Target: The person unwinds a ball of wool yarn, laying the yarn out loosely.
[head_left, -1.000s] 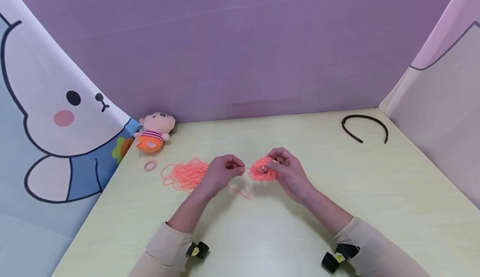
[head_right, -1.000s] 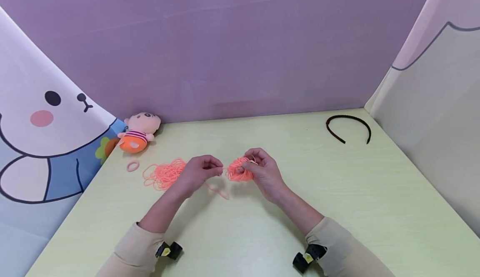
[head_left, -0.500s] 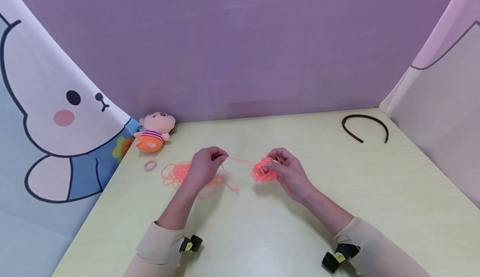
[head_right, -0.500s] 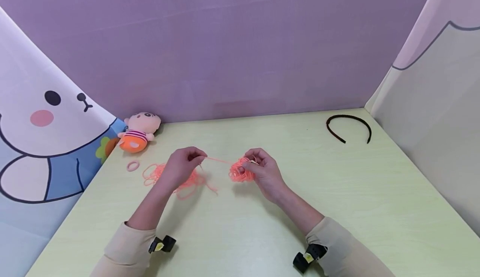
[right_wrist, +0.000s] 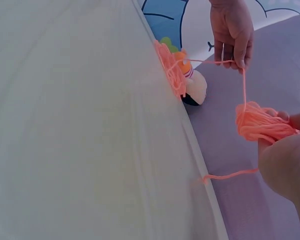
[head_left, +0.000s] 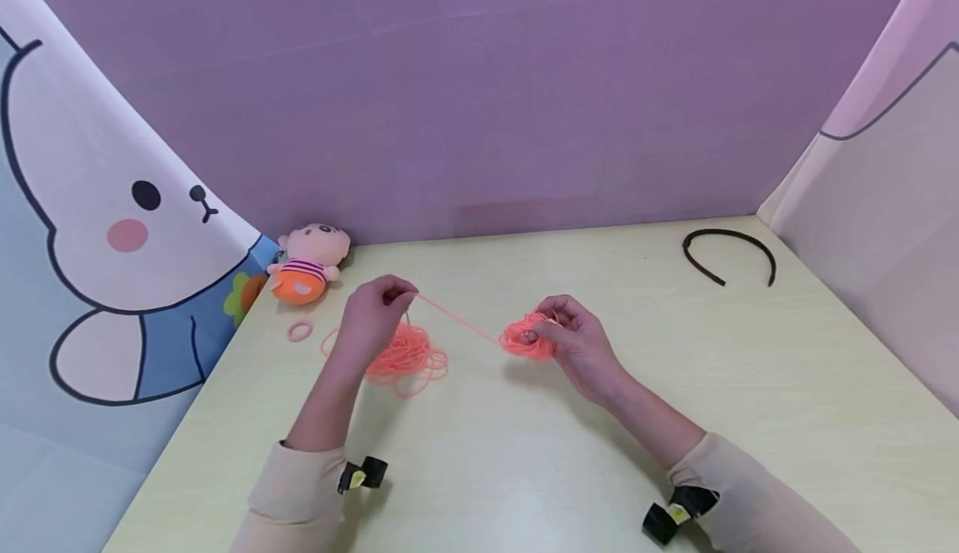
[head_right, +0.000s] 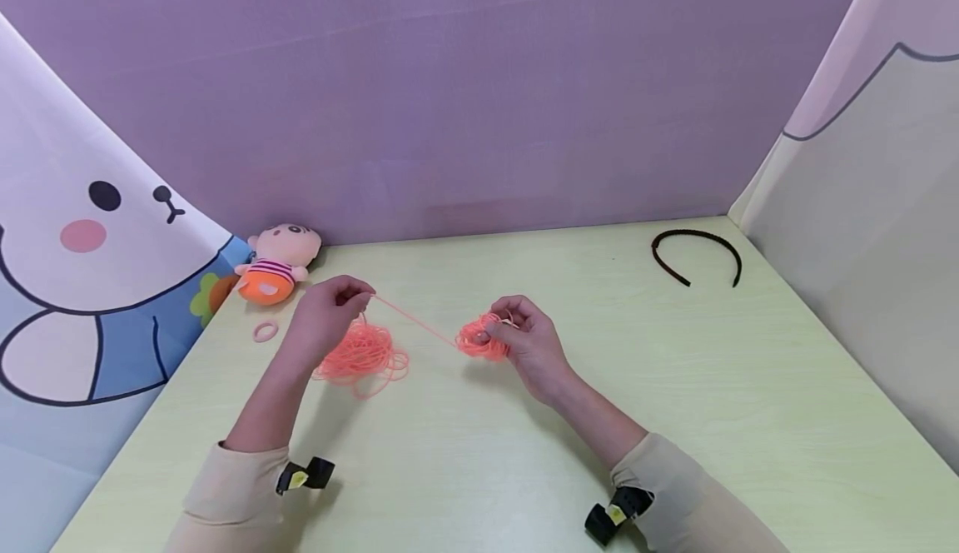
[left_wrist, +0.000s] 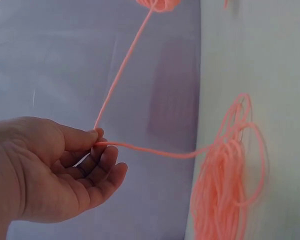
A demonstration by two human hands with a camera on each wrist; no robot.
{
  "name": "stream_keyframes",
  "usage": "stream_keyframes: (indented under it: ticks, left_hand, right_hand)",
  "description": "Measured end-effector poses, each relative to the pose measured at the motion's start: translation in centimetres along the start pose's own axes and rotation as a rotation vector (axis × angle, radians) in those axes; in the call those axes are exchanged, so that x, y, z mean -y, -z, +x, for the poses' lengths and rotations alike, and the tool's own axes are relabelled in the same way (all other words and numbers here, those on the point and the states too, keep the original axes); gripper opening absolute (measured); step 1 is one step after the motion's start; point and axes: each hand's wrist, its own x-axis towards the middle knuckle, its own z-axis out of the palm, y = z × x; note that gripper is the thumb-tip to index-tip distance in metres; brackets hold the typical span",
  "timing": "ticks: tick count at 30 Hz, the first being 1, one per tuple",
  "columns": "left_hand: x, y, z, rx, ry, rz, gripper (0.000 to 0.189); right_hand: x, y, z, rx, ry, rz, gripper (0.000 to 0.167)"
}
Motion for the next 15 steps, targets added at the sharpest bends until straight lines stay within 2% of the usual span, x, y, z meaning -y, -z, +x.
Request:
stream_keyframes:
  ticks: [7,15]
  left_hand:
    - [0.7,1.5,0.1,-0.033,0.047,-0.037,0.021]
    - [1.0,2.7,0.1,-0.061,0.061,-0.042,0.023]
  right_hand:
    - [0.6,0.2,0.1,-0.044,0.013,-0.032,0.022]
    - [1.6,0.8,0.5,-0.11,0.044,-0.046,0.024]
